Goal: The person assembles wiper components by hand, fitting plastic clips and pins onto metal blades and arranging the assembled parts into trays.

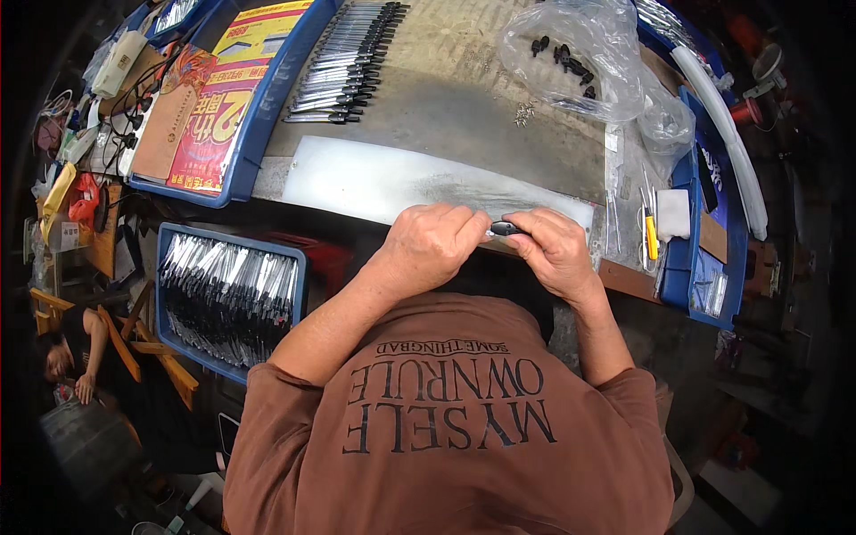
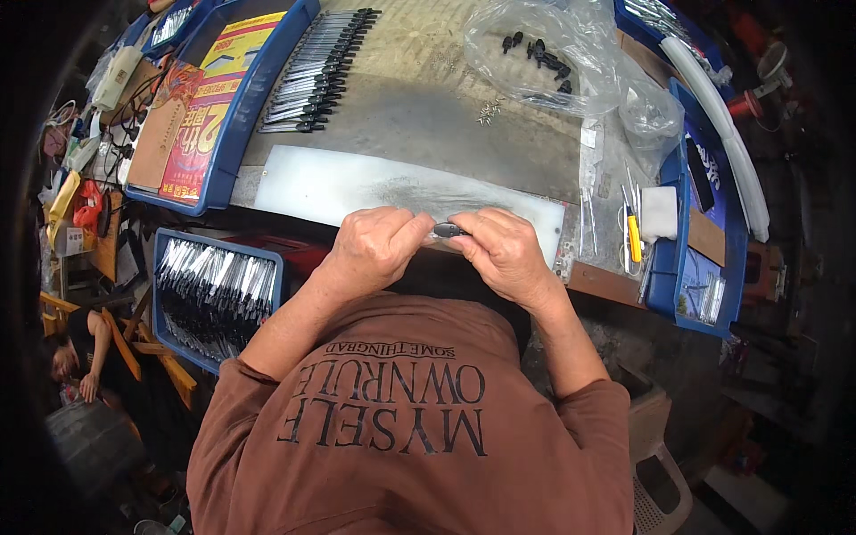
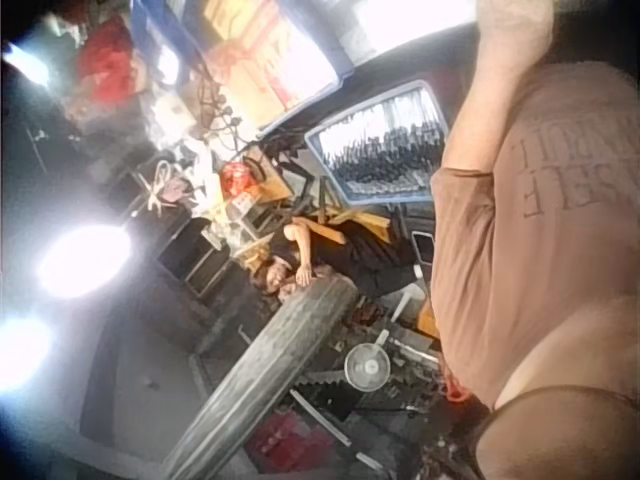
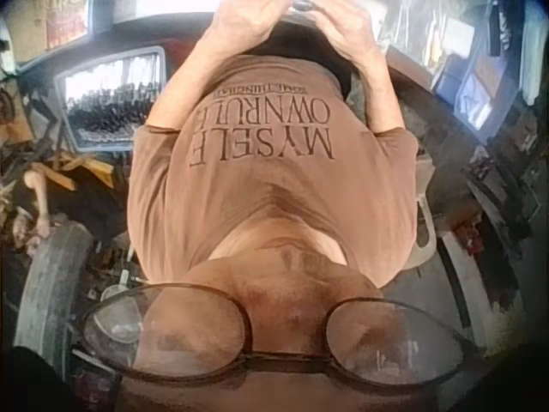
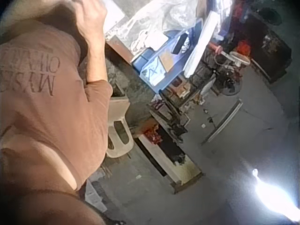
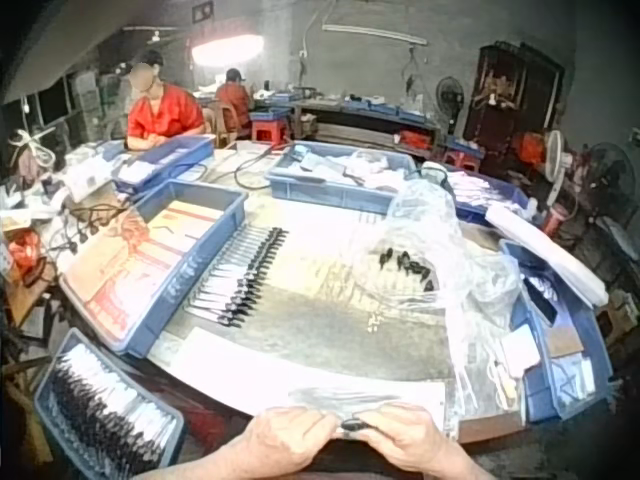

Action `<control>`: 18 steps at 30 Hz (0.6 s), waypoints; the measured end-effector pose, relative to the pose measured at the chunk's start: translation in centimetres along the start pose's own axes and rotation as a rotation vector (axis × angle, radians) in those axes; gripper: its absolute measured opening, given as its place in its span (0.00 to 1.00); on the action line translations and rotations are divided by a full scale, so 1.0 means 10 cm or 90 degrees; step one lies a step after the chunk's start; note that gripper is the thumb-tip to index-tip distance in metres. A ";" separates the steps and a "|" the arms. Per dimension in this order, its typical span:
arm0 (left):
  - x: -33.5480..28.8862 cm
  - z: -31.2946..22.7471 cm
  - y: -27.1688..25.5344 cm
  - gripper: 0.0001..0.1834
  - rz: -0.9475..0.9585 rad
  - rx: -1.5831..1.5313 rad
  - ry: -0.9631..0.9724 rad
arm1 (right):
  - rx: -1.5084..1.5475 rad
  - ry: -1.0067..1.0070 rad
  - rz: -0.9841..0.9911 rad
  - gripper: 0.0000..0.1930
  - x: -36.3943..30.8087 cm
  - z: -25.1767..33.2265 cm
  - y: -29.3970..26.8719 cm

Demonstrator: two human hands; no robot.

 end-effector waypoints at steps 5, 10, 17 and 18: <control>-0.03 -0.02 0.00 0.08 0.023 0.019 0.021 | 0.017 -0.076 0.007 0.10 0.01 0.03 0.02; -0.05 -0.02 0.01 0.08 0.024 0.040 0.039 | 0.011 -0.104 0.045 0.10 0.06 0.09 0.02; -0.10 -0.03 0.03 0.08 0.028 0.035 0.040 | 0.015 -0.100 0.036 0.10 0.01 0.09 0.05; -0.11 -0.03 0.03 0.08 0.036 0.028 0.037 | 0.023 -0.098 0.049 0.10 0.00 0.09 0.06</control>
Point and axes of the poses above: each hand's wrist, its own x-axis towards the middle knuckle, its own y-axis out of the palm, z = x × y, the point moved 7 cm from there along x, towards the middle knuckle, and after that the axes turned 11 degrees about -y, right-handed, at the moved point
